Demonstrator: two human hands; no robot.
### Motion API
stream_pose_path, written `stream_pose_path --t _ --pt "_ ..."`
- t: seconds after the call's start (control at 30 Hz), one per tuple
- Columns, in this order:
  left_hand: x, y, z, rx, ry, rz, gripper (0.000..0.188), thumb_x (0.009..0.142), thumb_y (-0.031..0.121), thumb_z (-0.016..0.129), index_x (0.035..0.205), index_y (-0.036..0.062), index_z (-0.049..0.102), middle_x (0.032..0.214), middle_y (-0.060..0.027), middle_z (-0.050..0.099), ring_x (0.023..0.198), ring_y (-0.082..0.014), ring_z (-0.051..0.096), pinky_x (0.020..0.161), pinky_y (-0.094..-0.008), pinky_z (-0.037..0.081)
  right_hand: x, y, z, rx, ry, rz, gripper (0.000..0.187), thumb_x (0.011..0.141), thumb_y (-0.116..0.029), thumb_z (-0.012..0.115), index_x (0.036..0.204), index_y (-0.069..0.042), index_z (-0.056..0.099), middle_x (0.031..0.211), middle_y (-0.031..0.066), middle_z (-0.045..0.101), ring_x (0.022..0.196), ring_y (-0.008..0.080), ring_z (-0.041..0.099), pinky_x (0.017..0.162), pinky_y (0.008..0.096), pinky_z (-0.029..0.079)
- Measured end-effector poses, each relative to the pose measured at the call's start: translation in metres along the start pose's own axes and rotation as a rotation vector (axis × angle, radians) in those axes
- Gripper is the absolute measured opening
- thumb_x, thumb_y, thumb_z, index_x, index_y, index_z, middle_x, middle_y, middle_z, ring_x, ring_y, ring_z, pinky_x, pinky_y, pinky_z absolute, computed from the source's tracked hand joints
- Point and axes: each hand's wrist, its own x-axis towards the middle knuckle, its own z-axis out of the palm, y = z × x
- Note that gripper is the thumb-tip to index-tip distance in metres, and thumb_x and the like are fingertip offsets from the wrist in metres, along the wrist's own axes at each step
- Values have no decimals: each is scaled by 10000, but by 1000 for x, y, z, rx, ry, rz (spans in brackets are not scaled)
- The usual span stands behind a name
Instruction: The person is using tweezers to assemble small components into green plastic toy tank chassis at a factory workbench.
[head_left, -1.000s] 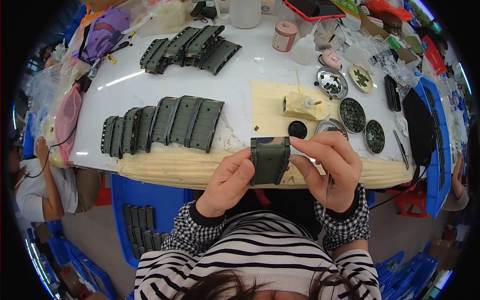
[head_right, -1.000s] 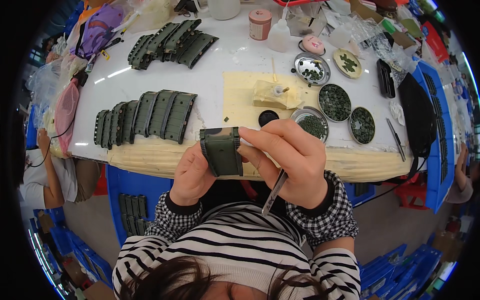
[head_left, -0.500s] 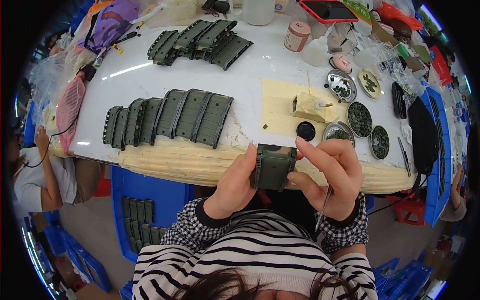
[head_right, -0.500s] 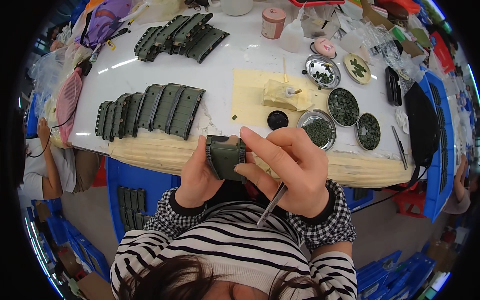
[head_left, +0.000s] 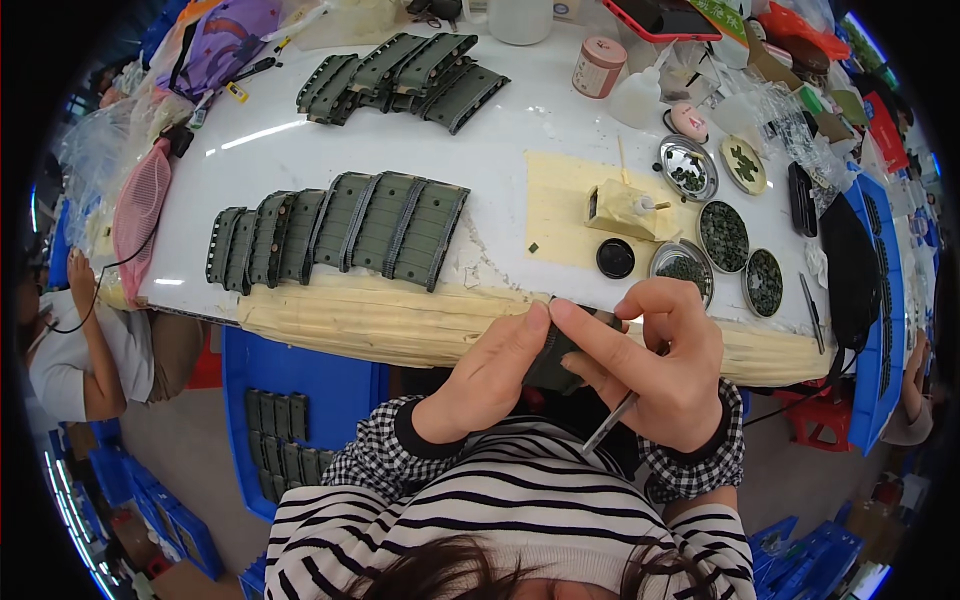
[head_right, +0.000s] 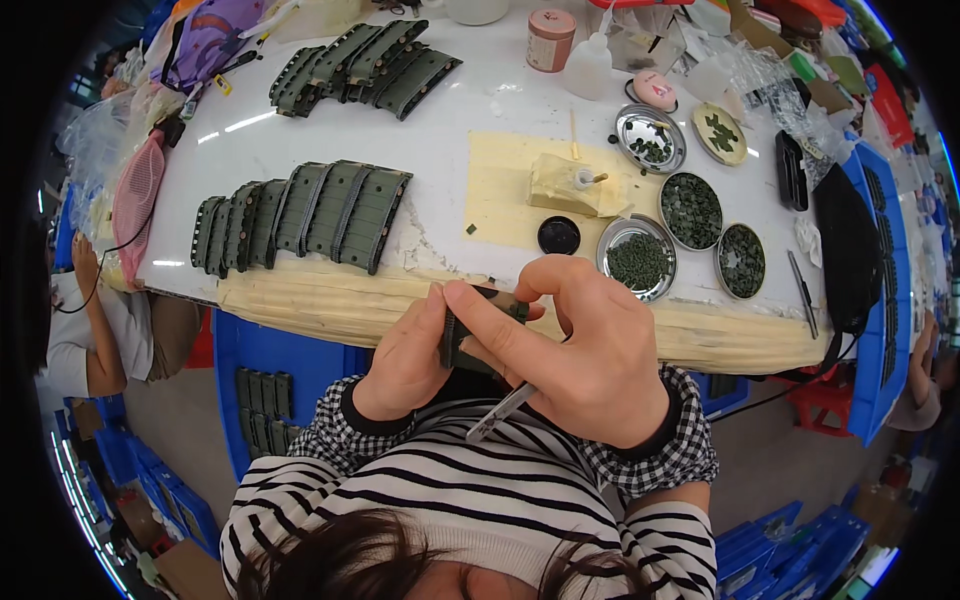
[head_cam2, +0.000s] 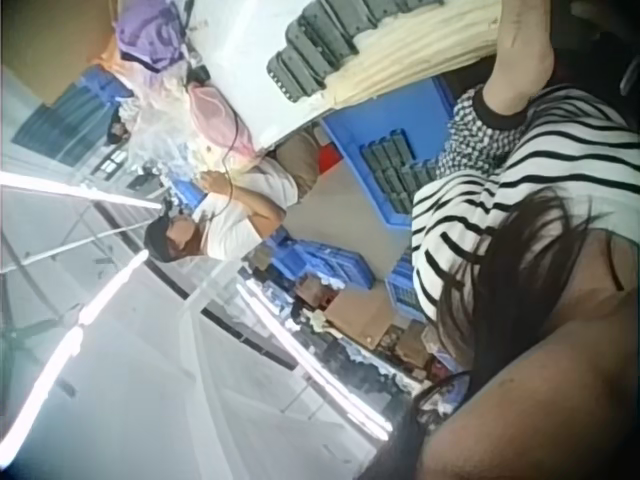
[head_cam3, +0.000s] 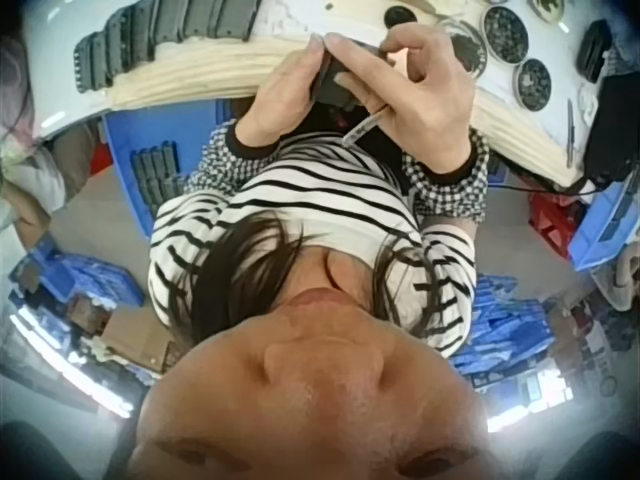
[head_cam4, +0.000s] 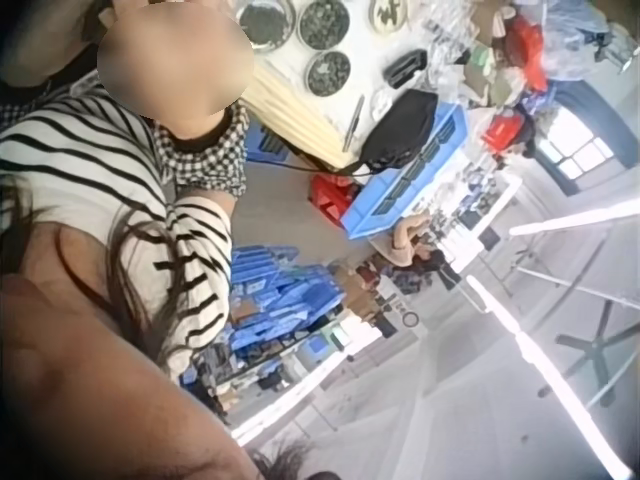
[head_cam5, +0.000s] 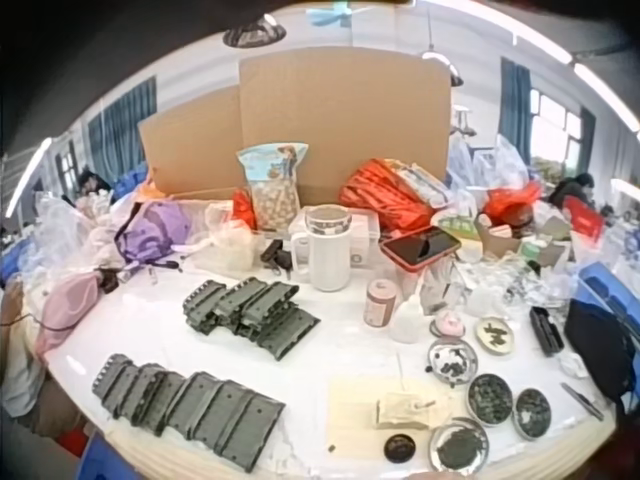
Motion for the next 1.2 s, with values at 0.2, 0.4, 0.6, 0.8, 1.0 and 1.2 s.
stream_pose_path --t 0.2,0.4,0.6,0.8,1.0,1.2 --pt "-4 6 -6 20 -132 2 543 989 398 453 1342 -12 406 1148 -129 584 989 -168 602 855 -289 502 -9 4 1 172 56 102 502 671 -232 833 1142 -117 703 872 46 445 641 114 517 490 254 422" --pt "-8 33 -11 363 226 160 724 731 -1 789 1281 41 321 1095 -88 544 912 -116 580 757 -254 500 -21 11 -17 102 299 192 365 747 -191 799 1077 -67 703 841 28 469 672 130 419 551 258 345" --pt "-38 78 -77 802 917 596 579 831 -32 672 1264 47 296 964 -122 595 677 -138 610 624 -272 520 -36 27 -16 36 246 237 299 764 -128 774 1046 -59 703 808 14 484 625 108 382 515 244 308" --pt "-73 147 -179 1282 1085 637 432 805 109 754 1131 -5 496 899 -51 620 720 -99 589 618 -234 475 -30 25 -9 41 227 208 275 763 -94 767 1028 -61 702 815 17 491 622 105 382 508 237 304" --pt "-89 177 -254 1539 1113 329 485 819 177 734 1219 -29 552 879 -74 653 737 -122 597 675 -250 483 -30 22 -8 47 182 233 303 734 -45 771 1029 -59 700 818 25 502 616 109 385 507 240 313" --pt "-83 182 -277 1517 1031 230 464 847 150 726 1216 -73 555 988 -108 683 856 -124 642 749 -234 500 -28 24 -7 50 156 222 325 715 -15 772 1029 -61 702 822 31 511 617 114 394 507 243 323"
